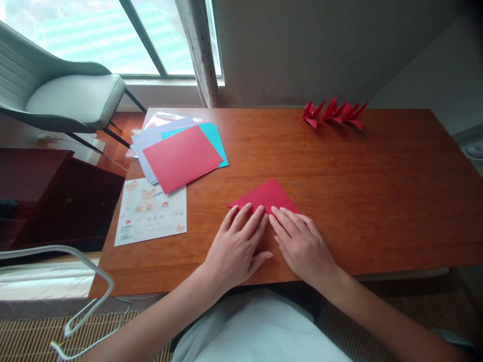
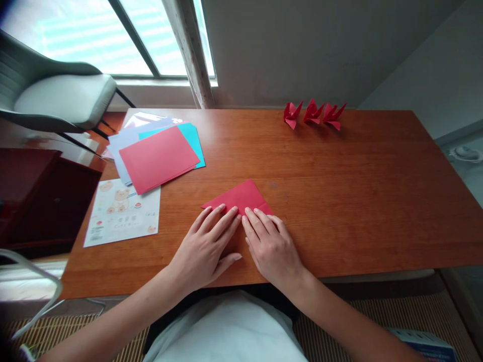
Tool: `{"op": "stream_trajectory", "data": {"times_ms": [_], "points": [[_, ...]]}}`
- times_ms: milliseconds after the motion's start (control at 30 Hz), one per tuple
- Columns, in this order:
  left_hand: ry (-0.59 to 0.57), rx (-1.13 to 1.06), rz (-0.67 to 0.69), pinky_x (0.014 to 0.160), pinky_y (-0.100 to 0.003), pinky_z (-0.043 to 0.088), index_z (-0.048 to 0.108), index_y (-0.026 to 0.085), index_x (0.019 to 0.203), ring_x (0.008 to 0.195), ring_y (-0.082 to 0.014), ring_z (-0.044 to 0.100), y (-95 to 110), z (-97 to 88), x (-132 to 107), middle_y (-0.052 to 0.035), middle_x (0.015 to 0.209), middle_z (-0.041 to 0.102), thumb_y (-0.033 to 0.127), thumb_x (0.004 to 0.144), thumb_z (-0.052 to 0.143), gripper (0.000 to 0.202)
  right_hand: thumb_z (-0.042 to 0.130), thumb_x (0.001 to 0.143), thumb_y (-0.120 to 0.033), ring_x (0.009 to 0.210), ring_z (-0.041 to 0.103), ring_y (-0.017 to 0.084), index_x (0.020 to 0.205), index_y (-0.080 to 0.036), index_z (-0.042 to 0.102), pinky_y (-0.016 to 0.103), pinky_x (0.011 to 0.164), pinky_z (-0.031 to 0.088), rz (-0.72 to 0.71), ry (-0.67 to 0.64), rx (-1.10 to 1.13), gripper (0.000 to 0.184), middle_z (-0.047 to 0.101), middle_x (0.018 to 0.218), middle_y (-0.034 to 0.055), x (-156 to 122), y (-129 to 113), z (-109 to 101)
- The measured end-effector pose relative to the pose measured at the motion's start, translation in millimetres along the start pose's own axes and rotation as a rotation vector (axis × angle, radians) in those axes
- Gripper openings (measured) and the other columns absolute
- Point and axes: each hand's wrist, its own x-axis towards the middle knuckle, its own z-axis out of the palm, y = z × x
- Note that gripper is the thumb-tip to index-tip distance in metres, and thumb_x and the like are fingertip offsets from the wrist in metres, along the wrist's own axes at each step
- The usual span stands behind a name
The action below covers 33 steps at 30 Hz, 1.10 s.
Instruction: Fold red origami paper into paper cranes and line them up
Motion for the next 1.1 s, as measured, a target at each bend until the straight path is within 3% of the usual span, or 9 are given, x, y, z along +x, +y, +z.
{"op": "stream_trajectory", "data": {"times_ms": [367, 633, 1100], "points": [[0.121, 0.125, -0.091, 0.119, -0.052, 0.028, 0.035, 0.012, 0.153, 0.146, -0.0353, 0.033, -28, -0.2, -26, -0.0147, 0.160, 0.034, 0.049, 0.095, 0.050, 0.070, 0.052, 0.096, -0.022, 0.136, 0.048, 0.030, 0.142, -0.007, 0.050, 0.047, 0.112, 0.042, 0.120, -0.017, -0.033, 0.048, 0.051, 0.149, 0.0156, -25, 6, -6], [0.165, 0.105, -0.092, 0.120, -0.049, 0.027, 0.021, 0.009, 0.157, 0.145, -0.0325, 0.035, -32, 4.4, -27, -0.0156, 0.160, 0.033, 0.047, 0.098, 0.043, 0.073, 0.054, 0.096, -0.023, 0.132, 0.051, 0.031, 0.147, -0.011, 0.043, 0.050, 0.108, 0.043, 0.241, -0.009, -0.114, 0.054, 0.049, 0.150, 0.0110, -55, 15, -15], [0.193, 0.050, -0.171, 0.120, -0.052, 0.030, 0.020, 0.012, 0.156, 0.150, -0.0341, 0.025, -31, 5.6, -30, -0.0176, 0.162, 0.027, 0.048, 0.096, 0.047, 0.075, 0.056, 0.094, -0.025, 0.127, 0.054, 0.031, 0.141, -0.016, 0.047, 0.051, 0.104, 0.048, 0.392, 0.160, 0.064, 0.049, 0.059, 0.139, 0.0142, -56, 22, -5]]}}
